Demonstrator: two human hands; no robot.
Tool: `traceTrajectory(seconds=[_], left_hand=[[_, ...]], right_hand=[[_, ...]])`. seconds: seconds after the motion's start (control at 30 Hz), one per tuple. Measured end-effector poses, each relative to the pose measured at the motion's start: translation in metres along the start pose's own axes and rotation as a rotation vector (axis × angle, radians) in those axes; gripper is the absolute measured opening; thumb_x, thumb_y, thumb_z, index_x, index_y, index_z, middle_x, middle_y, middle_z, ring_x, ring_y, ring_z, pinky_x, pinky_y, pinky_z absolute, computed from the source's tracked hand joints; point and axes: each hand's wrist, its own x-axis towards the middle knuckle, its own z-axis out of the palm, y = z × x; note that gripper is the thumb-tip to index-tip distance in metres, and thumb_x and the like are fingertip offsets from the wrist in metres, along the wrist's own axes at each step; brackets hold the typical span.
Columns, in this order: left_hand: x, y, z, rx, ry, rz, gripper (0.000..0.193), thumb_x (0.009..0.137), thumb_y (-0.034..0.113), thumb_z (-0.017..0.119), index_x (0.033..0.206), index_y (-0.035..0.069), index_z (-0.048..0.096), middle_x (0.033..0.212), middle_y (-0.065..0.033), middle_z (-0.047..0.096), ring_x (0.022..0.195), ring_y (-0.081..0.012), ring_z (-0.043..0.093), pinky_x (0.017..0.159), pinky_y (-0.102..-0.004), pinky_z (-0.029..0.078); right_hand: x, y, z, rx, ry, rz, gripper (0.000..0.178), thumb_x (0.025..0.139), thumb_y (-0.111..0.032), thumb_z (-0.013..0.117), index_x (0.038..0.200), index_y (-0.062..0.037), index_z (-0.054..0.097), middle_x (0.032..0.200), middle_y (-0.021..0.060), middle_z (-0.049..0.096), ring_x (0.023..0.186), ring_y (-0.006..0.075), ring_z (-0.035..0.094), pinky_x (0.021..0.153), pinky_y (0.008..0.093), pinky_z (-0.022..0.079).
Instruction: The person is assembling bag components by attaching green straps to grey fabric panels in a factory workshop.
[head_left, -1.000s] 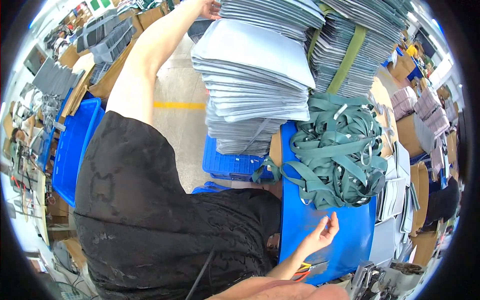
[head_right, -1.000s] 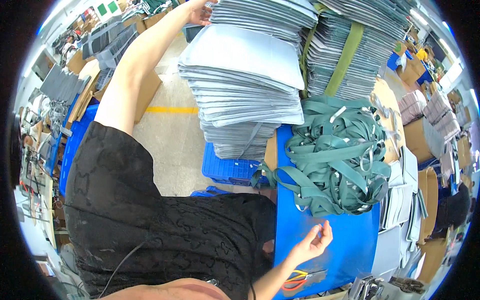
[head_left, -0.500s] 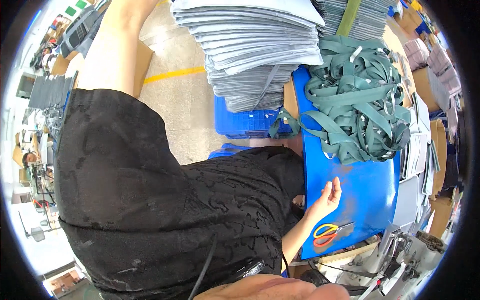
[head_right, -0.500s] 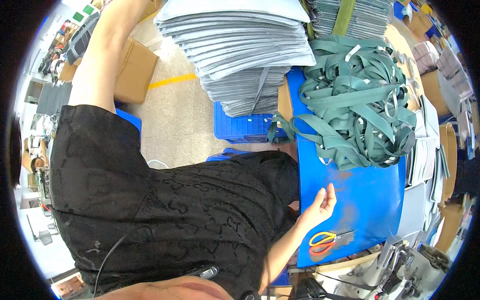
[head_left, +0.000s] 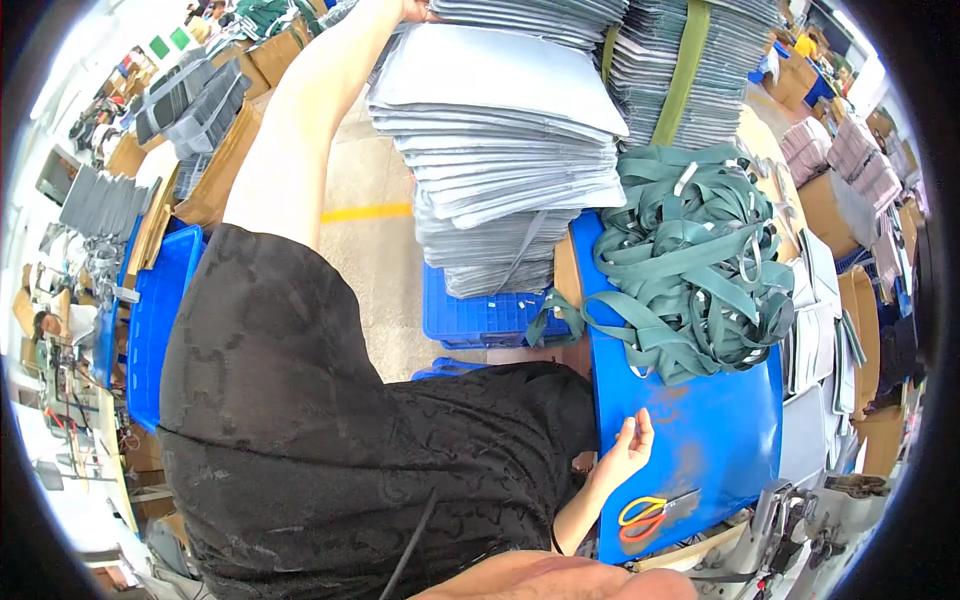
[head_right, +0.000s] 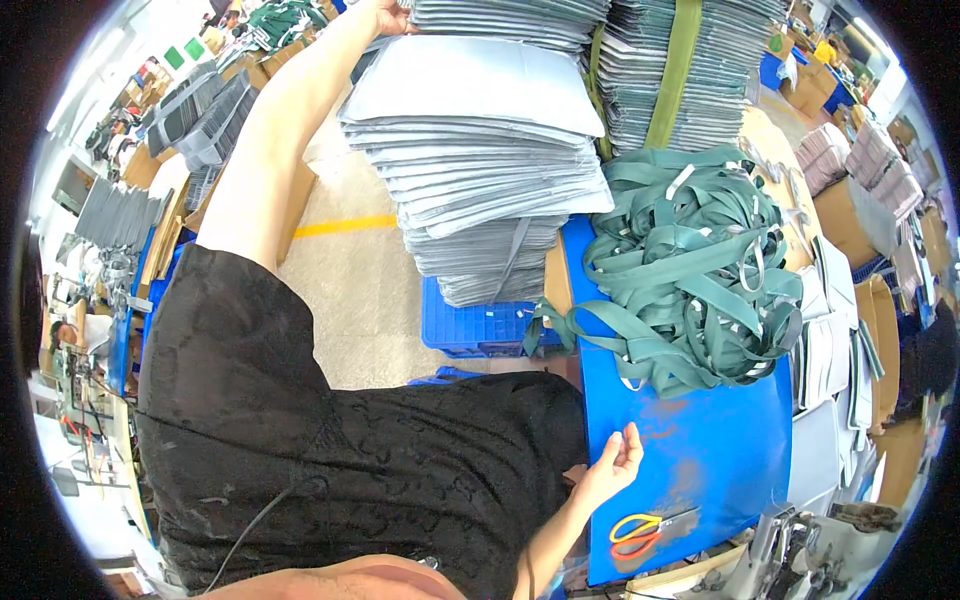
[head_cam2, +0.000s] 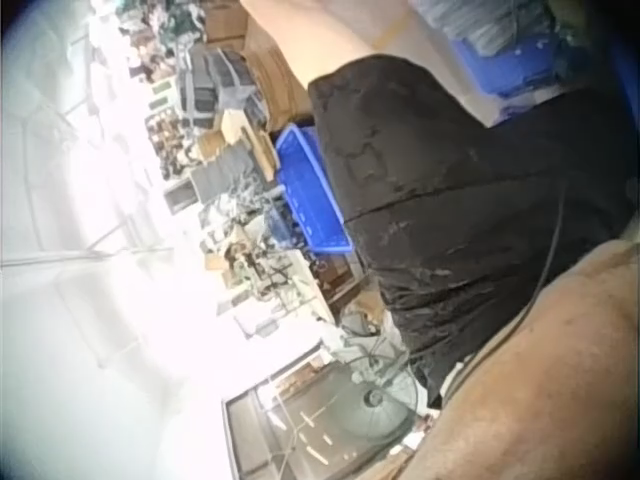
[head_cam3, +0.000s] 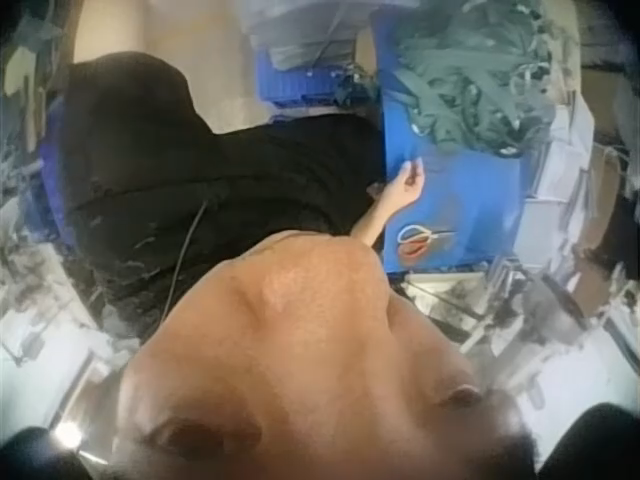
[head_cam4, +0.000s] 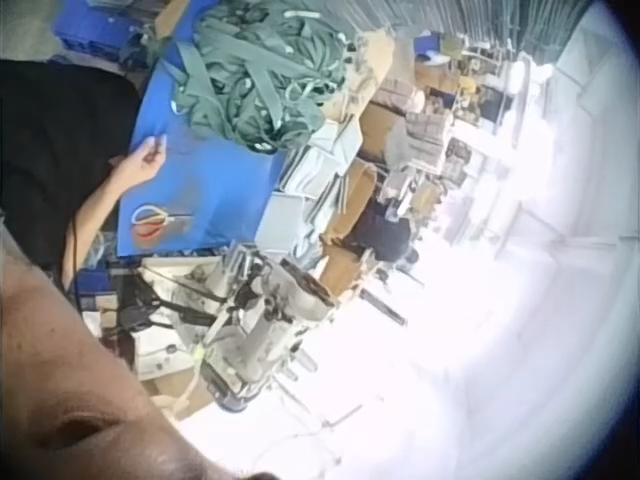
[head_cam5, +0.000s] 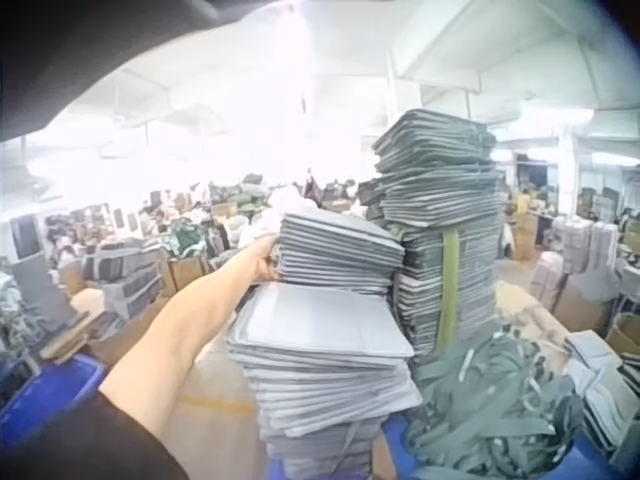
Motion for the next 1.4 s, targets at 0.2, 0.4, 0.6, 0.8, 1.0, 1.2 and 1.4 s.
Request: traceTrajectory(seconds=[0.2,0.4,0.6,0.8,1.0,1.2,1.4], left_hand=[[0.016,0.002,-0.015,-0.126,-0.035,-0.048,0.062,0.090,0.047,0.075,0.128,0.002,0.057,0.118,-0.0170,0.069,0.104,-0.0341,0.071,0.084,-0.0529,0.062],[-0.011,-0.002,-0.042,-0.302,-0.125,-0.026,0.060,0.090,0.046,0.075,0.124,0.000,0.058,0.112,-0.0162,0.071,0.098,-0.0345,0.072,0.083,-0.0520,0.062],[-0.070,-0.007,-0.094,-0.176,-0.340,0.144,0.039,0.095,0.045,0.070,0.100,0.006,0.073,0.090,-0.0084,0.074,0.083,-0.0237,0.073,0.072,-0.0437,0.063],[-0.129,-0.040,-0.105,-0.180,-0.190,0.239,0.030,0.090,0.032,0.074,0.107,0.007,0.070,0.097,-0.0037,0.073,0.089,-0.0174,0.070,0.085,-0.0360,0.060],[-0.188,-0.052,-0.092,-0.164,-0.233,0.176,0.023,0.092,0.027,0.069,0.103,0.006,0.070,0.089,-0.0022,0.071,0.080,-0.0154,0.070,0.073,-0.0316,0.061],[-0.213,-0.052,-0.073,-0.044,-0.147,0.168,0.040,0.091,0.031,0.072,0.116,0.001,0.067,0.104,-0.0067,0.071,0.092,-0.0167,0.070,0.084,-0.0322,0.061],[-0.214,-0.036,-0.096,0.217,-0.021,0.336,0.049,0.091,0.038,0.075,0.126,0.005,0.064,0.117,-0.0075,0.069,0.107,-0.0176,0.067,0.095,-0.0354,0.055]], right_hand=[[-0.003,0.006,0.006,0.033,-0.023,0.026,0.030,0.098,-0.008,0.068,0.127,-0.0021,0.068,0.113,0.0020,0.069,0.084,0.0051,0.056,0.069,0.0197,0.042],[-0.007,0.000,0.008,0.038,0.008,0.026,0.029,0.098,-0.007,0.067,0.127,-0.0020,0.068,0.111,0.0013,0.068,0.084,0.0050,0.055,0.069,0.0200,0.042],[0.000,-0.005,0.019,-0.011,-0.047,0.010,0.029,0.098,-0.008,0.068,0.127,-0.0020,0.068,0.112,0.0015,0.068,0.085,0.0052,0.055,0.070,0.0192,0.043],[0.030,-0.016,0.030,-0.044,-0.154,-0.089,0.038,0.100,-0.014,0.068,0.135,-0.0023,0.063,0.122,0.0052,0.068,0.098,0.0105,0.063,0.076,0.0224,0.046],[0.134,-0.214,0.154,0.385,-0.584,0.031,0.080,0.101,-0.057,0.055,0.161,-0.0101,0.031,0.156,0.0209,0.044,0.134,0.0326,0.054,0.107,0.0460,0.041],[0.194,-0.341,0.288,0.476,-0.829,0.047,0.095,0.091,-0.061,0.067,0.162,-0.0111,0.028,0.146,0.0146,0.052,0.124,0.0243,0.057,0.099,0.0446,0.043],[0.188,-0.340,0.309,0.432,-0.803,-0.040,0.092,0.085,-0.031,0.080,0.158,-0.0027,0.032,0.133,0.0128,0.060,0.111,0.0206,0.060,0.093,0.0402,0.047]])
